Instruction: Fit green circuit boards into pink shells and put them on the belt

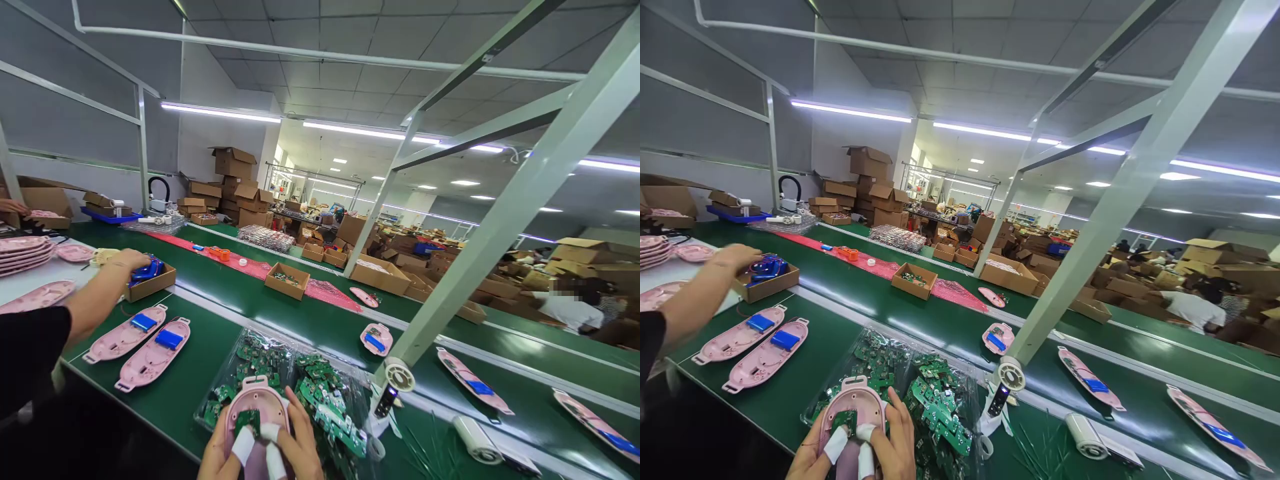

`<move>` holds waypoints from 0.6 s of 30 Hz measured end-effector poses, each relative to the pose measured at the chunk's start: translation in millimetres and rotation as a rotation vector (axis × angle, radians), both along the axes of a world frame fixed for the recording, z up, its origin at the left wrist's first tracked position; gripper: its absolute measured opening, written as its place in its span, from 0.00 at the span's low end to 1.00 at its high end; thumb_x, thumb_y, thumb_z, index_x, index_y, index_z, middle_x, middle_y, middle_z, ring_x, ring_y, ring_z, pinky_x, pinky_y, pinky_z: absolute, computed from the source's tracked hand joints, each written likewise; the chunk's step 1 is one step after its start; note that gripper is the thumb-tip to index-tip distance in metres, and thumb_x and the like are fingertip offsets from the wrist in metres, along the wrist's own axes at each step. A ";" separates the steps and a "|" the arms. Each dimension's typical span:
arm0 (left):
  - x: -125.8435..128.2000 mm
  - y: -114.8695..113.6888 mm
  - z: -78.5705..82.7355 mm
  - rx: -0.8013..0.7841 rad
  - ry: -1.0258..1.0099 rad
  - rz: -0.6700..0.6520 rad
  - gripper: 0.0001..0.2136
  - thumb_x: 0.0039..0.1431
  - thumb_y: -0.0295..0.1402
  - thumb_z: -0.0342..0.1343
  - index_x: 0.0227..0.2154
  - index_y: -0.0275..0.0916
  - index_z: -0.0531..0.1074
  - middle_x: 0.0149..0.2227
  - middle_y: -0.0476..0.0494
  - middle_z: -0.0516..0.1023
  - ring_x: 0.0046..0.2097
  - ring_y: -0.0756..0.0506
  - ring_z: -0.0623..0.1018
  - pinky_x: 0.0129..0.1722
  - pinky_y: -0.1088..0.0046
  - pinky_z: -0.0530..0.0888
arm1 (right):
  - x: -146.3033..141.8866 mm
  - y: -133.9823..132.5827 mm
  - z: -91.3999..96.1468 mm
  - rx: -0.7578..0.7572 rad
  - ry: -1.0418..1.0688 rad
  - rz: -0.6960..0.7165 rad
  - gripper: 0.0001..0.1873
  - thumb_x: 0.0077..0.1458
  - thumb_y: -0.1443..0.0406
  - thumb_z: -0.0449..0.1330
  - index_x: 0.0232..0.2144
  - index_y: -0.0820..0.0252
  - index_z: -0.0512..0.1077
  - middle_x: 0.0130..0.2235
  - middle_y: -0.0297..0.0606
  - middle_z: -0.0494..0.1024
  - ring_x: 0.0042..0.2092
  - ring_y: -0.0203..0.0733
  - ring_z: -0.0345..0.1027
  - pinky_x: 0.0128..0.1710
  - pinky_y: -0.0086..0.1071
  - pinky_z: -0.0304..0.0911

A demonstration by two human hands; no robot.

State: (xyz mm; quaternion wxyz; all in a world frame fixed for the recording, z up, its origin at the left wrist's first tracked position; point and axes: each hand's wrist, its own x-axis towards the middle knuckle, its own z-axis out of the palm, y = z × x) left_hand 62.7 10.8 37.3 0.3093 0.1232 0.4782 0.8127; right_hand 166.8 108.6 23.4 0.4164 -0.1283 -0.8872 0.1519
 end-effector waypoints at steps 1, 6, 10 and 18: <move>0.1 -1.6 4.0 0.005 0.006 0.010 0.25 0.41 0.47 0.68 0.42 0.40 0.75 0.48 0.41 0.80 0.58 0.34 0.71 0.60 0.59 0.66 | -1.3 -1.1 1.8 -0.007 0.020 0.009 0.20 0.47 0.71 0.51 0.41 0.53 0.74 0.58 0.43 0.67 0.63 0.55 0.57 0.54 0.47 0.62; -0.8 -7.0 10.9 0.027 -0.006 0.036 0.25 0.40 0.47 0.67 0.42 0.40 0.77 0.47 0.40 0.81 0.58 0.32 0.71 0.59 0.58 0.68 | -10.0 -5.3 -1.7 -0.090 0.014 0.036 0.19 0.49 0.69 0.49 0.42 0.54 0.73 0.57 0.45 0.66 0.60 0.55 0.59 0.55 0.46 0.62; -6.6 1.8 -4.5 0.017 -0.066 0.065 0.25 0.39 0.42 0.69 0.44 0.40 0.75 0.49 0.40 0.80 0.59 0.32 0.70 0.62 0.56 0.63 | -15.3 -2.0 1.2 -0.085 -0.075 0.013 0.18 0.47 0.70 0.51 0.41 0.55 0.72 0.52 0.45 0.70 0.58 0.56 0.62 0.57 0.49 0.60; -27.3 12.8 -16.8 0.026 -0.131 -0.015 0.24 0.46 0.42 0.66 0.47 0.40 0.73 0.50 0.39 0.79 0.58 0.35 0.72 0.61 0.57 0.62 | 2.9 6.7 0.5 0.012 -0.142 0.083 0.19 0.54 0.66 0.61 0.47 0.39 0.74 0.55 0.36 0.73 0.60 0.56 0.63 0.55 0.52 0.64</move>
